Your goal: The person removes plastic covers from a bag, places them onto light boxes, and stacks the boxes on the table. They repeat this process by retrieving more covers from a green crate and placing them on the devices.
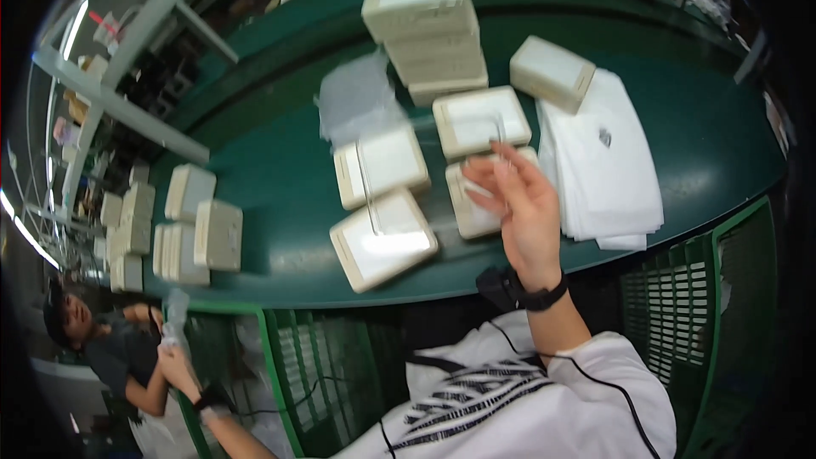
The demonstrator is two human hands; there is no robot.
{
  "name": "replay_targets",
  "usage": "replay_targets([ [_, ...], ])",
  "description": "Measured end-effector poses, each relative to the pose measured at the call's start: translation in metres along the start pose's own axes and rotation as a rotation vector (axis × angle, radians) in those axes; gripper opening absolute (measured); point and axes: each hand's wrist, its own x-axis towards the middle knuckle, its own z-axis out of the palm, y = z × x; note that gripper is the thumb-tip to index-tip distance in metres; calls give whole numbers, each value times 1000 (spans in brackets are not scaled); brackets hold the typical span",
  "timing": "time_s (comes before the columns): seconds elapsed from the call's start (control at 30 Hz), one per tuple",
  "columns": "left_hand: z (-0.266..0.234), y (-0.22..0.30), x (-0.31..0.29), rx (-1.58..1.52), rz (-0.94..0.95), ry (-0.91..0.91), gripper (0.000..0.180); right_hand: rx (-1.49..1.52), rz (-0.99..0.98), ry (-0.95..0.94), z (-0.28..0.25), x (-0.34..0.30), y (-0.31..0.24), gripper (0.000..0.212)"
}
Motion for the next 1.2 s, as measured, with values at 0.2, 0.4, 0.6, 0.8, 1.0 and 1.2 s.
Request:
replay_targets([
  [0.2, 6, -90, -17, 172, -818, -339, 50, 60, 12, -75, 0, 9, -12, 39],
  [0.4, 69, 56, -19, -188, 433, 23, 85, 122, 133, -148, 20, 2, 6, 39],
  [0.6, 134, 223, -145, -1116, 843, -759, 142, 209, 419, -222, 39, -51, 32, 36],
  [0.8, 151, 206, -130, -1194, 821, -940, 138, 143, 309, -417, 48, -57, 43, 86],
  [1.0, 150, 190, -124, -1195, 778, -913, 135, -368, -89, -813, 31, -26, 46, 131],
  [1.2, 162, 194, -123, -1180, 820, -952, 138, -654, -288, -842, 25, -18, 44, 118],
])
